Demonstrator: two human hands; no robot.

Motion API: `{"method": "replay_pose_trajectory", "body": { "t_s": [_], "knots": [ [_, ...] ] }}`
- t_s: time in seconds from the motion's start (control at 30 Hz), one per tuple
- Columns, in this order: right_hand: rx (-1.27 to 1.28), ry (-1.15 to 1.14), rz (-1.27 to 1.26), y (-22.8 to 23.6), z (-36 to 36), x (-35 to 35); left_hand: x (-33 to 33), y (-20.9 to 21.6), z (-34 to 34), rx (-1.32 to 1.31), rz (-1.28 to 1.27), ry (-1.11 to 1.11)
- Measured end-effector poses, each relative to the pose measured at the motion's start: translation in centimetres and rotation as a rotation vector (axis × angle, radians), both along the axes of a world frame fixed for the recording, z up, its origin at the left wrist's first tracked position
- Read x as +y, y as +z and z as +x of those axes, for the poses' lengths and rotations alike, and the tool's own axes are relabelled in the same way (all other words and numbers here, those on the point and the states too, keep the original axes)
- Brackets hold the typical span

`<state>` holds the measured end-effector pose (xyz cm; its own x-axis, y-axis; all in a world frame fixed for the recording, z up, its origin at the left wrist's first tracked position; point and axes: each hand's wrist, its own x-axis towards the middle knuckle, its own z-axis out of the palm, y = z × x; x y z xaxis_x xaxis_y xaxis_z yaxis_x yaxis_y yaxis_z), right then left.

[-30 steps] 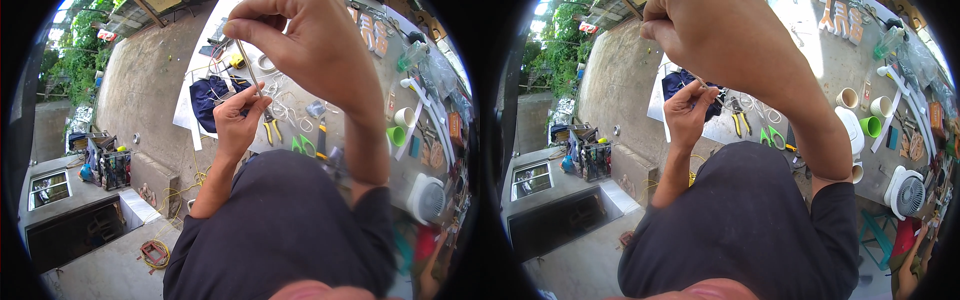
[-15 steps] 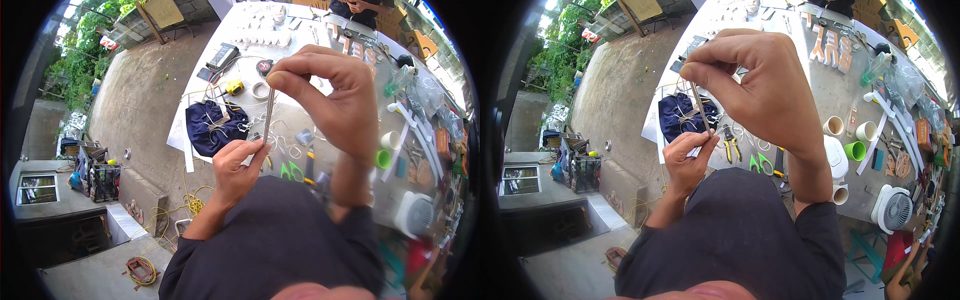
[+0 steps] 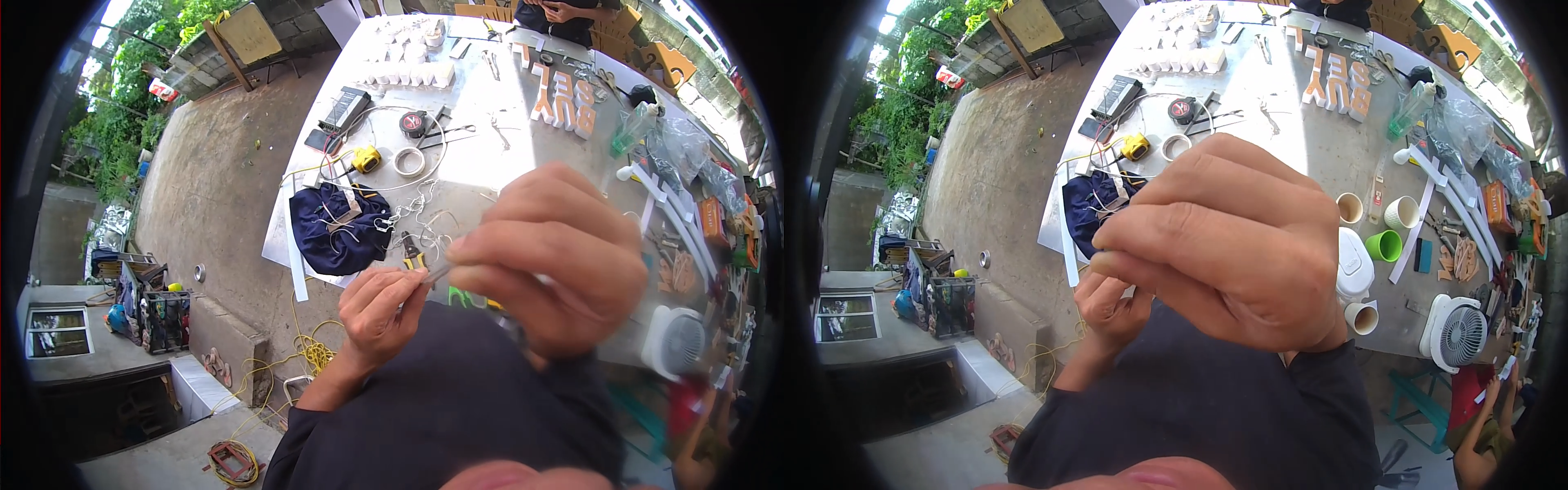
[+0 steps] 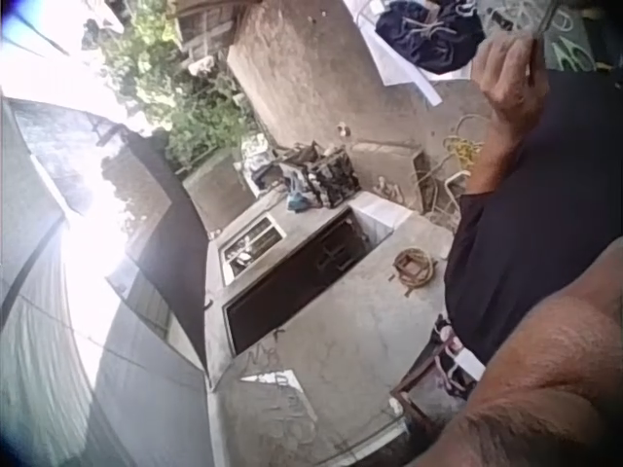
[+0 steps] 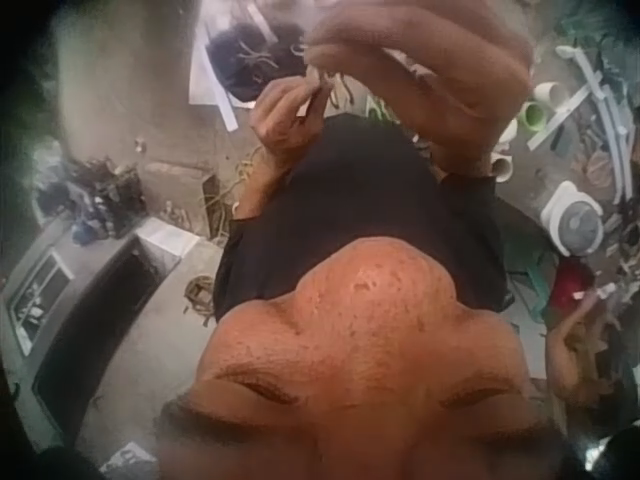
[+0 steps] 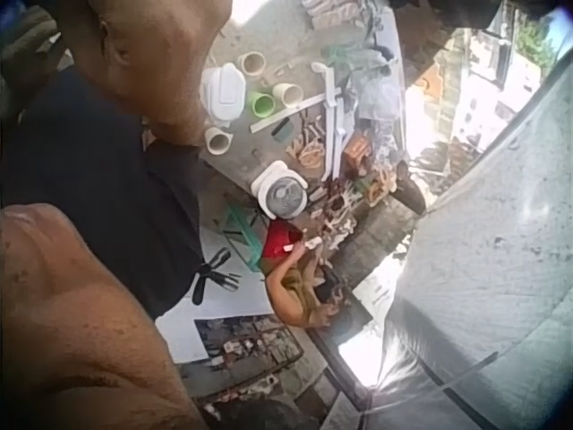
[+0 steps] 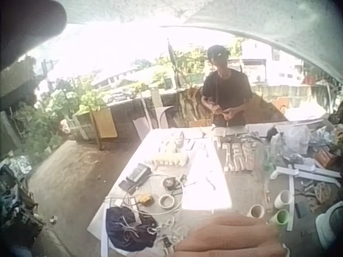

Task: Cutting and preparing wire for an LED neon sign assembly.

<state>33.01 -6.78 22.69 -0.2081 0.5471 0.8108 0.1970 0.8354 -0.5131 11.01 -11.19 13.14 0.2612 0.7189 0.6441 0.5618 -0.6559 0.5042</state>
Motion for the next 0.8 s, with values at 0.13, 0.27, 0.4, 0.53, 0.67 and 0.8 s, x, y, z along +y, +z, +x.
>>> {"method": "replay_pose_trajectory", "body": {
  "t_s": [0.13, 0.27, 0.4, 0.53, 0.67, 0.8],
  "knots": [
    [0.022, 0.025, 0.096, -0.2, -0.2, -0.8, -0.5, 0.3, 0.1, 0.016, 0.005, -0.020],
    [0.065, -0.044, 0.133, -0.4, -0.7, -1.6, -0.5, 0.4, 0.2, 0.011, -0.016, -0.021],
    [0.095, -0.087, 0.123, -0.8, -0.9, -2.1, -0.3, 0.3, 0.3, 0.019, -0.035, -0.039],
    [0.154, -0.048, 0.084, -1.0, -0.6, -1.7, -0.3, 0.5, 0.7, 0.001, -0.041, -0.052],
    [0.061, 0.125, 0.070, -1.0, 1.5, -0.2, -0.3, 0.5, 1.2, -0.043, -0.002, -0.076],
    [0.080, 0.120, -0.013, -2.3, 2.1, 1.4, 0.1, -0.6, 0.8, -0.050, -0.183, -0.103]
  ]
}}
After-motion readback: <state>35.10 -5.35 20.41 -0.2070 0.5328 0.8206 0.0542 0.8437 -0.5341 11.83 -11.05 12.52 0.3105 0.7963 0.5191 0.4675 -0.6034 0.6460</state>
